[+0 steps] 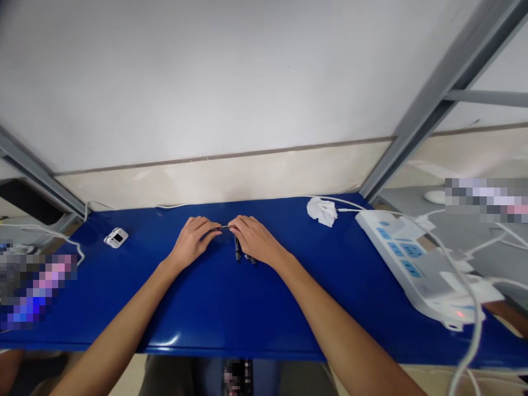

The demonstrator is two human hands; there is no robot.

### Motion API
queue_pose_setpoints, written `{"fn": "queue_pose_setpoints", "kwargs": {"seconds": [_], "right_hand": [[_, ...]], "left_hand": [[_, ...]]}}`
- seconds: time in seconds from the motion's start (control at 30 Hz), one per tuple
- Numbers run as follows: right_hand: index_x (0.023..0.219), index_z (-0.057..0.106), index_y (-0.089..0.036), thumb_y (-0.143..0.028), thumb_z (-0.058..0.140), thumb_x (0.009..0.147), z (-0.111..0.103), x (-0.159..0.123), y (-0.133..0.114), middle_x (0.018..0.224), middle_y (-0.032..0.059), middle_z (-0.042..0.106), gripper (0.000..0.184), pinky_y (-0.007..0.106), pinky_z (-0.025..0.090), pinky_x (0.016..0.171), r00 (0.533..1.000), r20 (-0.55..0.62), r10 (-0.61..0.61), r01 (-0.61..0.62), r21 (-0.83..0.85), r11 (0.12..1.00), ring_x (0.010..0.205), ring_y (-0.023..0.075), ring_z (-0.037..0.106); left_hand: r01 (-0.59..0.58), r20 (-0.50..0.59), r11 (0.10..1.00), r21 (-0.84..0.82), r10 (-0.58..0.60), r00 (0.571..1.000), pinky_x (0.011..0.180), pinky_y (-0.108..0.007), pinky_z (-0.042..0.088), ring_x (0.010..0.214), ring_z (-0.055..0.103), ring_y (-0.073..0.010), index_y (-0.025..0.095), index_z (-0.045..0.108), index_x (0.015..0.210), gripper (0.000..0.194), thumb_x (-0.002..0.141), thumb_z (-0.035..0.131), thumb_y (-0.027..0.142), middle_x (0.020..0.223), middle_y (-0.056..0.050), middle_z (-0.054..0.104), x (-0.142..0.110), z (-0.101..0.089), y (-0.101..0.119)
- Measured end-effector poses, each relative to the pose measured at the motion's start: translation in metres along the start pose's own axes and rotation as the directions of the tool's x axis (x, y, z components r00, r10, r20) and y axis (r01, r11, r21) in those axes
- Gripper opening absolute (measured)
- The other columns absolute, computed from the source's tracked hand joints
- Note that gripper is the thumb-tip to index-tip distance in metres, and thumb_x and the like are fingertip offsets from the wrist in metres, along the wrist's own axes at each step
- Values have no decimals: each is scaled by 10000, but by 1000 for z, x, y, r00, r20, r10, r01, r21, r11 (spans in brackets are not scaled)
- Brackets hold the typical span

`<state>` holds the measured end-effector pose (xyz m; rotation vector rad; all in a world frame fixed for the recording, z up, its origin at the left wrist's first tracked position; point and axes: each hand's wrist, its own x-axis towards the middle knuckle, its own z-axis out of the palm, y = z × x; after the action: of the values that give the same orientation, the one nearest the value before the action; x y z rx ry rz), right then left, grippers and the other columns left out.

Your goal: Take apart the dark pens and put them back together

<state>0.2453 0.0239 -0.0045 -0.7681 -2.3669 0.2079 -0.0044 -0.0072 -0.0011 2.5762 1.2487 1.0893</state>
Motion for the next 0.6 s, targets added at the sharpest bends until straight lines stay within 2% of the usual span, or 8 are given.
{"fn": "queue_pose_setpoints", "kwargs": {"seconds": [0.23,0.3,0.4,0.5,0.6], "right_hand": [[1122,587,-220,-230,419,1110,2,1,-4,1122,115,726,169,451,523,912,1000,22,23,-22,-18,1000,1014,278,674],[1188,587,-224,-273,461,1108,0,1,-5,1143,112,727,158,460,523,938,999,32,32,-32,-18,999,1029,279,676],[1325,572,-228,-325,476,1114,-1,2,-7,1226,123,719,252,488,494,1021,999,34,19,-17,-45,999,1120,287,672],[1215,630,-215,-284,400,1133,0,4,-6,1156,124,727,253,477,488,998,999,52,-8,13,-92,996,1093,282,674],[1094,635,-214,-264,408,1127,2,5,-5,1074,112,723,235,453,493,935,998,57,-15,21,-113,993,999,271,674]], "left_hand": [[28,-11,997,-71,-29,1000,886,-439,365,887,626,-267,283,762,1098,242,1060,548,391,991,-66,792,1,1,-1],[29,22,998,-53,-28,999,879,-440,362,857,608,-262,273,755,1081,277,1077,503,388,934,-62,783,0,1,0],[19,77,1000,-18,-18,997,891,-442,365,858,604,-257,260,734,1112,301,1092,463,389,938,-63,777,-1,3,-1],[14,74,999,-43,-11,997,927,-443,374,900,635,-262,275,720,1167,257,1054,562,443,1021,-62,786,-2,7,-2],[20,56,998,-52,-17,998,930,-448,373,922,645,-267,280,735,1133,243,1041,590,451,1064,-64,792,-1,9,-4]]}}
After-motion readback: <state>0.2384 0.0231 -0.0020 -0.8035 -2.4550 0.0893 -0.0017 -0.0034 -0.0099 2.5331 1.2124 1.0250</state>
